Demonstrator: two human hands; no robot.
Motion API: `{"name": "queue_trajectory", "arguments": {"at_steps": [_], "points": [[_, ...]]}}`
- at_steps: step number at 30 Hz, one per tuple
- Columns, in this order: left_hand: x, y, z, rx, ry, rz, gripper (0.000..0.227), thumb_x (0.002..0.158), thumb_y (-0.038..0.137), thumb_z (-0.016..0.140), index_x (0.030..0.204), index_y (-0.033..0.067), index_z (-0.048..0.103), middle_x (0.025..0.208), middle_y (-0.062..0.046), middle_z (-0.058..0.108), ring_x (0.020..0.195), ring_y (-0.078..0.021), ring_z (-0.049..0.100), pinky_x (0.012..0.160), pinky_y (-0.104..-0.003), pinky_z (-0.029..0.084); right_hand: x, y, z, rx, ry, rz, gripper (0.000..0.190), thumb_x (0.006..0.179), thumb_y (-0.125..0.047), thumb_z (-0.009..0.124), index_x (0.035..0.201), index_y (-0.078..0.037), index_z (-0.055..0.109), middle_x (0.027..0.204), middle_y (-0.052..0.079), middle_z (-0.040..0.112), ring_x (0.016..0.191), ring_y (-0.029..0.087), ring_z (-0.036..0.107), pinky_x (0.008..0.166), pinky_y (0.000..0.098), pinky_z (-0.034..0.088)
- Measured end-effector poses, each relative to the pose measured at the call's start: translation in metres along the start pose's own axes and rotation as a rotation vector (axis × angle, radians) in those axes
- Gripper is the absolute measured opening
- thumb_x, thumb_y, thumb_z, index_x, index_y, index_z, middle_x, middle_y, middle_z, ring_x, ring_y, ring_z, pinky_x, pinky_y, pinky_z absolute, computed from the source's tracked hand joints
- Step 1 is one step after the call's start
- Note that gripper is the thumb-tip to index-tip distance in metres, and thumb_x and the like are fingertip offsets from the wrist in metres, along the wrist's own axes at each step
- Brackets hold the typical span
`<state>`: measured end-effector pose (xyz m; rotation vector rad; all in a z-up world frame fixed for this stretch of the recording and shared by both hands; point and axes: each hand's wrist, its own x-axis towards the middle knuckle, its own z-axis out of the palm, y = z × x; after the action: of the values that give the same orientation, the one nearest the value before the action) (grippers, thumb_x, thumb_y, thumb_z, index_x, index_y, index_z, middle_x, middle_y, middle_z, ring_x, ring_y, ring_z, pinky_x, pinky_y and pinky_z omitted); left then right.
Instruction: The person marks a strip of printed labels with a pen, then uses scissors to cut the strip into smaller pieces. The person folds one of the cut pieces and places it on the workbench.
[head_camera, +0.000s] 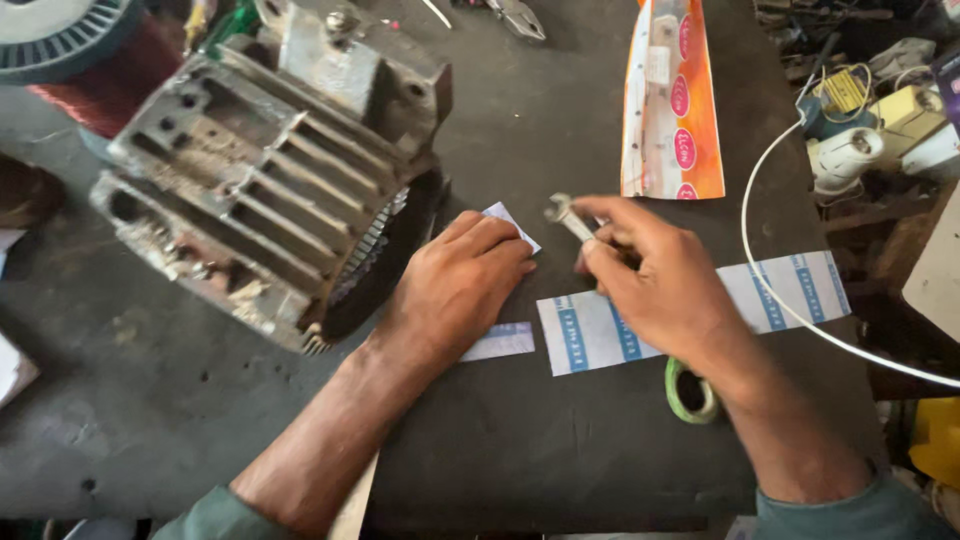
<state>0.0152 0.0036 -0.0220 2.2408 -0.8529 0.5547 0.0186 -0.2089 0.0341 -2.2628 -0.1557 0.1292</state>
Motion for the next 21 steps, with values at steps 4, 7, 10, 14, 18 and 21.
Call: {"name": "queue_trajectory", "arguments": {"at_steps": [4,7,10,14,18,21], "points": [[-0.001,0.001,-0.001,-0.017,-0.024,-0.019,0.018,0.089,0.008,0.069,0.106,0.0017,0.073,0.108,-0.009,0.067,0.106,-0.0269,0.062,0.095,-0.039,0.051,-0.001,0.013,0.002,-0.001,0.047,-0.101,0.033,0.095,-0.014,0.065,0.125,-0.003,0.060,0.081,0.005,0.071,0.070,0.008,0.063,0.059,0.0268,0.049],[0.002,0.002,-0.003,-0.052,-0.036,-0.045,0.017,0.091,0.009,0.068,0.106,0.0021,0.073,0.105,-0.009,0.067,0.104,-0.0261,0.062,0.094,-0.038,0.051,0.000,0.008,0.002,-0.078,0.078,-0.078,0.028,0.098,-0.020,0.067,0.120,-0.002,0.065,0.075,0.008,0.068,0.067,0.010,0.058,0.058,0.0289,0.046],[0.006,0.003,0.000,-0.034,-0.041,-0.046,0.015,0.092,0.009,0.068,0.104,0.0032,0.073,0.104,-0.008,0.066,0.103,-0.0263,0.062,0.093,-0.038,0.051,-0.002,0.008,0.004,-0.117,0.082,-0.085,0.028,0.099,-0.023,0.067,0.117,-0.003,0.071,0.079,0.005,0.071,0.065,0.011,0.058,0.056,0.0294,0.046],[0.005,0.004,0.001,-0.002,-0.065,-0.026,0.015,0.091,0.009,0.068,0.104,0.0021,0.073,0.104,-0.010,0.064,0.102,-0.0263,0.059,0.092,-0.038,0.050,0.001,0.018,0.002,0.082,0.047,-0.102,0.033,0.097,-0.022,0.066,0.123,-0.001,0.069,0.088,0.000,0.071,0.075,0.005,0.063,0.064,0.0230,0.052],[0.005,0.006,0.001,0.159,-0.113,0.101,0.017,0.090,0.013,0.067,0.101,0.0012,0.070,0.110,-0.010,0.064,0.109,-0.0267,0.058,0.099,-0.040,0.049,0.004,0.027,-0.002,0.322,0.004,-0.159,0.028,0.103,-0.020,0.064,0.120,0.002,0.070,0.088,-0.001,0.061,0.075,0.005,0.052,0.065,0.0223,0.046],[0.003,0.009,0.001,0.193,-0.102,0.080,0.022,0.090,0.017,0.066,0.105,0.0006,0.071,0.114,-0.011,0.063,0.112,-0.0278,0.056,0.098,-0.041,0.047,0.001,0.027,-0.001,0.311,0.068,-0.250,0.024,0.103,-0.015,0.066,0.117,0.004,0.068,0.093,0.000,0.060,0.079,0.006,0.051,0.067,0.0212,0.043]]}}
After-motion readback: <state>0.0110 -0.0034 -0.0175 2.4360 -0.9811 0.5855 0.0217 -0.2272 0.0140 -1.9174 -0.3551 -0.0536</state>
